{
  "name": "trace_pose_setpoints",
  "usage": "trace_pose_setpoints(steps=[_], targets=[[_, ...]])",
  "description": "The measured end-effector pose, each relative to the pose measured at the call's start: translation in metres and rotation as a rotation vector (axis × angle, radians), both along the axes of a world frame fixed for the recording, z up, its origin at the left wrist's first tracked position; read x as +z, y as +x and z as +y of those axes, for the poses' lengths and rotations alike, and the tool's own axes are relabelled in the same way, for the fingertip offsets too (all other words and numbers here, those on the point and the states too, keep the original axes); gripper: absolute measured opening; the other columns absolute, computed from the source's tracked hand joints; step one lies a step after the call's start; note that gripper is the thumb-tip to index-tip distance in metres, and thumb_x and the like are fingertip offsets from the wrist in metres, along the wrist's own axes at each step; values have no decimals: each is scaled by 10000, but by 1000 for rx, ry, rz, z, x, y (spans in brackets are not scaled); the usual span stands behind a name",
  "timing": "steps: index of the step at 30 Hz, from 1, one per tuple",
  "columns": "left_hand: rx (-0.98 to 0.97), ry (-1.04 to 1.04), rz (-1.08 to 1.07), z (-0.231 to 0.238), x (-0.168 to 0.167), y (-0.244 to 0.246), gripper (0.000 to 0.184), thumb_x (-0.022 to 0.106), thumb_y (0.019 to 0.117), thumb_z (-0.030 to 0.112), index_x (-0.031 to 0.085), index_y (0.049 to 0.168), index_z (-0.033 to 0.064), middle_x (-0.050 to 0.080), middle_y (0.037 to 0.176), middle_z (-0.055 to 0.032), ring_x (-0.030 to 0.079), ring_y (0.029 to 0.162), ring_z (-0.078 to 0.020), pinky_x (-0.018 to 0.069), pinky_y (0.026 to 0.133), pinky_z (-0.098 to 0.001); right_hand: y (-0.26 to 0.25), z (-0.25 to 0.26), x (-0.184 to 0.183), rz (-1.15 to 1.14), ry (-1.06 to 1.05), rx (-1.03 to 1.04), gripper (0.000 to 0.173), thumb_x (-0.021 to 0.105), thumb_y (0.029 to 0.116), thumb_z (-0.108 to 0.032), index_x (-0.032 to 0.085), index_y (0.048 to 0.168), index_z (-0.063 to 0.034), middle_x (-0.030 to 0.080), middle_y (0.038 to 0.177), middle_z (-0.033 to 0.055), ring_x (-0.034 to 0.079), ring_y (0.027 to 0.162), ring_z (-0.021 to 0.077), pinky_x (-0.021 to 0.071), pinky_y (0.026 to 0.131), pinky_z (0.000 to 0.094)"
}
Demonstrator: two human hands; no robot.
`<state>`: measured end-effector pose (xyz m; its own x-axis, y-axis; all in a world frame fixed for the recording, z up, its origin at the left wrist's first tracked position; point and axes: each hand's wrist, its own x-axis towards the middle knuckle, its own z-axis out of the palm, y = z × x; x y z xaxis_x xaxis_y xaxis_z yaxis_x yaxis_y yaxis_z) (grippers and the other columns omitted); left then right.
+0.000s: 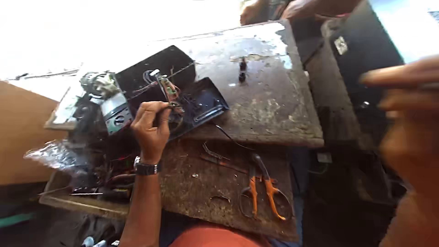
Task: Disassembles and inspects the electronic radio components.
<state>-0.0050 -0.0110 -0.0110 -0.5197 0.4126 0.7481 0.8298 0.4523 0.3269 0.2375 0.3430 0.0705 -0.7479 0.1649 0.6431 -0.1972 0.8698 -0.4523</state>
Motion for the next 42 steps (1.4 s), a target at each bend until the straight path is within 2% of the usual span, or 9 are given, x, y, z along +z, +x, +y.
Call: trace_pose_setpoints(steps=[2,3,7,9,11,13,18,33,42], targets=[[-23,54,-20,3,1,0,191,649,1006,113,729,1155,24,697,1164,-87,664,1120,-153,555,987,-323,-64,-38,19,-44,234,106,315,512,1064,-222,702,1310,-167,625,956,114,607,773,266,476,615,454],[-27,70,-27,4,2,0,182,650,1001,101,729,1144,20,699,1157,-87,666,1115,-154,559,980,-323,-89,-52,17,-86,278,160,318,521,1055,-209,710,1311,-193,605,888,102,605,720,280,467,554,461],[-34,132,-31,7,4,-3,144,675,975,72,736,1073,-14,701,1087,-102,676,1044,-158,577,927,-317,-164,-78,-11,-156,306,384,380,520,1000,-102,714,1308,-213,632,952,70,633,876,267,524,654,441],[-31,140,-20,7,4,-4,143,675,970,73,736,1055,-23,698,1065,-109,674,1024,-153,573,912,-303,-194,-84,-22,-154,228,506,359,536,989,-101,743,1266,-201,633,924,34,621,860,212,529,696,397],[-43,148,-20,6,4,-4,139,683,964,73,740,1052,-17,698,1060,-105,675,1020,-147,577,907,-294,-218,-85,-25,-144,119,619,257,601,994,-144,765,1190,-166,710,947,6,669,846,147,573,756,376],[-68,165,-23,6,3,-6,141,693,958,75,742,1053,-18,696,1060,-102,671,1021,-149,577,904,-294,-232,-87,-25,-143,37,666,144,678,964,-162,750,1088,-148,741,910,-17,692,774,104,598,723,372],[-105,205,-16,7,2,-6,142,699,941,53,745,1052,-24,693,1048,-100,670,1008,-158,580,884,-292,-232,-91,-35,-82,-25,713,62,728,920,-189,764,941,-144,725,854,-44,675,751,56,584,687,295],[-107,211,-9,10,2,-5,136,694,943,54,743,1043,-24,696,1033,-103,673,997,-157,578,879,-293,-222,-98,-44,-54,53,663,110,676,964,-209,769,955,-151,724,878,-53,670,786,65,566,695,299],[-95,210,-19,10,3,-5,137,684,952,64,744,1039,-22,697,1030,-106,671,1006,-164,573,889,-296,-219,-101,-35,-58,273,617,208,576,1034,-231,749,990,-124,712,865,-18,675,794,124,545,672,331]])
